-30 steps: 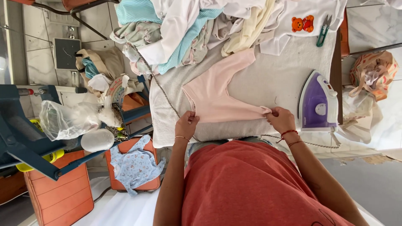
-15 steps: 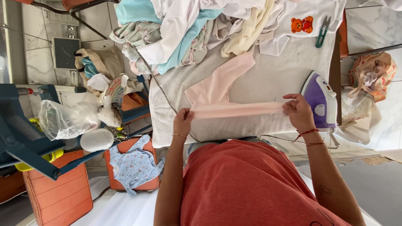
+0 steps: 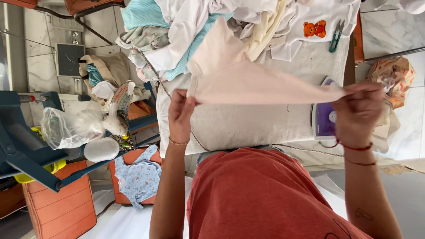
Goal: Ironing various baby clothes on a pressing table using a steam iron
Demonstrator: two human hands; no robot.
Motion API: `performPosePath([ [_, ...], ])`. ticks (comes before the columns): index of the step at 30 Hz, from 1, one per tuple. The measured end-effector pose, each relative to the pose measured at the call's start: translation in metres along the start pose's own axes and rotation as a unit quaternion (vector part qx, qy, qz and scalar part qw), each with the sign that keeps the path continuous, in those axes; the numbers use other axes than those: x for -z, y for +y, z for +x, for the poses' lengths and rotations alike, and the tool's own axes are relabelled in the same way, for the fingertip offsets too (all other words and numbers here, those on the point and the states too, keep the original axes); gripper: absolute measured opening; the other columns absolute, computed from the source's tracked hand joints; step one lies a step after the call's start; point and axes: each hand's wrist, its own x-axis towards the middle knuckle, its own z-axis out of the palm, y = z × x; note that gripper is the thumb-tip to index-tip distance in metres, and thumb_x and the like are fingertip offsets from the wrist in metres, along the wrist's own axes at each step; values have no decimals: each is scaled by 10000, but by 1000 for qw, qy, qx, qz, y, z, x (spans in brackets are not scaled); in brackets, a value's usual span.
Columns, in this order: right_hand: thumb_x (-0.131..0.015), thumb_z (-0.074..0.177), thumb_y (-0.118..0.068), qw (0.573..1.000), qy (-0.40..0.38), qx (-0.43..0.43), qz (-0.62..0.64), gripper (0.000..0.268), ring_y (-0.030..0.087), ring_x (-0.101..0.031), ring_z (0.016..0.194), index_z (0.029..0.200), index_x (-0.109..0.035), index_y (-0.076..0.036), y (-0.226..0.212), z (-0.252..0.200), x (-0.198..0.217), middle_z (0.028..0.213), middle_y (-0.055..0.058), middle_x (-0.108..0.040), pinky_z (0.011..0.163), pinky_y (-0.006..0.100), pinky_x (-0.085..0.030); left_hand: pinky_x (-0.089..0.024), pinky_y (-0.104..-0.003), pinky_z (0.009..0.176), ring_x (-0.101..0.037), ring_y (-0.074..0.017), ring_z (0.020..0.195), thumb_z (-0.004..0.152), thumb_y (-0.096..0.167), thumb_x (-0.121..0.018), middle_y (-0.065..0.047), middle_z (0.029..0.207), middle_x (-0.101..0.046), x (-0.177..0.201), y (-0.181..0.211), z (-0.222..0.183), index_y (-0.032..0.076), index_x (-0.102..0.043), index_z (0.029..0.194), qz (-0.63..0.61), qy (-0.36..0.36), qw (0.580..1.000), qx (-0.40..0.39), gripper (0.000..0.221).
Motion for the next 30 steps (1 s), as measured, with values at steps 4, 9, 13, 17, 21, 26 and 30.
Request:
performPosePath([
  [4,-568,726,162,990,-87,-70,-90,353,179,-539,643,1028,-479,3,82,-36,-5,737,105,-535,629,299,-455,-511,-321,660,-587,-174,649,869,246,-548,-75,673,-514,13,-61,-30,17,-499,804,129,58,983,117,243],
  [9,-529,731,87,961,-138,-182,-155,351,199,-570,691,1050,-501,-57,137,-89,-26,762,108,-594,683,307,-460,-486,-376,620,-645,-190,592,845,383,-522,-59,755,-614,31,-121,-68,110,-504,858,375,9,875,305,274],
  [13,-646,804,-219,948,-120,-252,-156,261,117,-537,666,1016,-559,-95,115,-81,-38,784,63,-618,637,260,-424,-477,-439,636,-640,-296,671,838,360,-497,-142,739,-619,31,-126,-66,96,-474,901,418,-13,858,298,272],
  [17,-670,807,-209,946,-124,-262,-143,177,81,-577,641,949,-602,-129,123,-74,-38,762,38,-628,616,210,-460,-452,-490,718,-586,-383,854,844,378,-482,-202,864,-597,25,-129,-64,87,-476,958,460,-45,828,318,313],
  [21,-604,797,-32,956,-160,-223,-101,290,95,-559,663,1074,-560,-106,121,-68,-42,802,86,-625,654,228,-466,-439,-505,727,-574,-409,856,846,400,-444,-210,850,-597,23,-129,-54,108,-479,923,511,-71,790,332,305],
  [26,-505,802,82,971,-116,-188,-95,412,99,-489,805,1183,-520,-73,107,-74,-25,972,158,-600,736,296,-456,-442,-486,752,-573,-401,871,852,424,-417,-197,839,-605,26,-131,-54,133,-478,891,517,-66,778,350,300],
  [30,-480,708,166,968,-103,-172,-154,604,138,-528,874,1249,-483,-102,111,-81,-23,1053,100,-587,671,234,-441,-429,-499,775,-553,-414,912,839,418,-439,-214,897,-601,27,-132,-51,124,-498,956,485,-64,792,366,322],
])
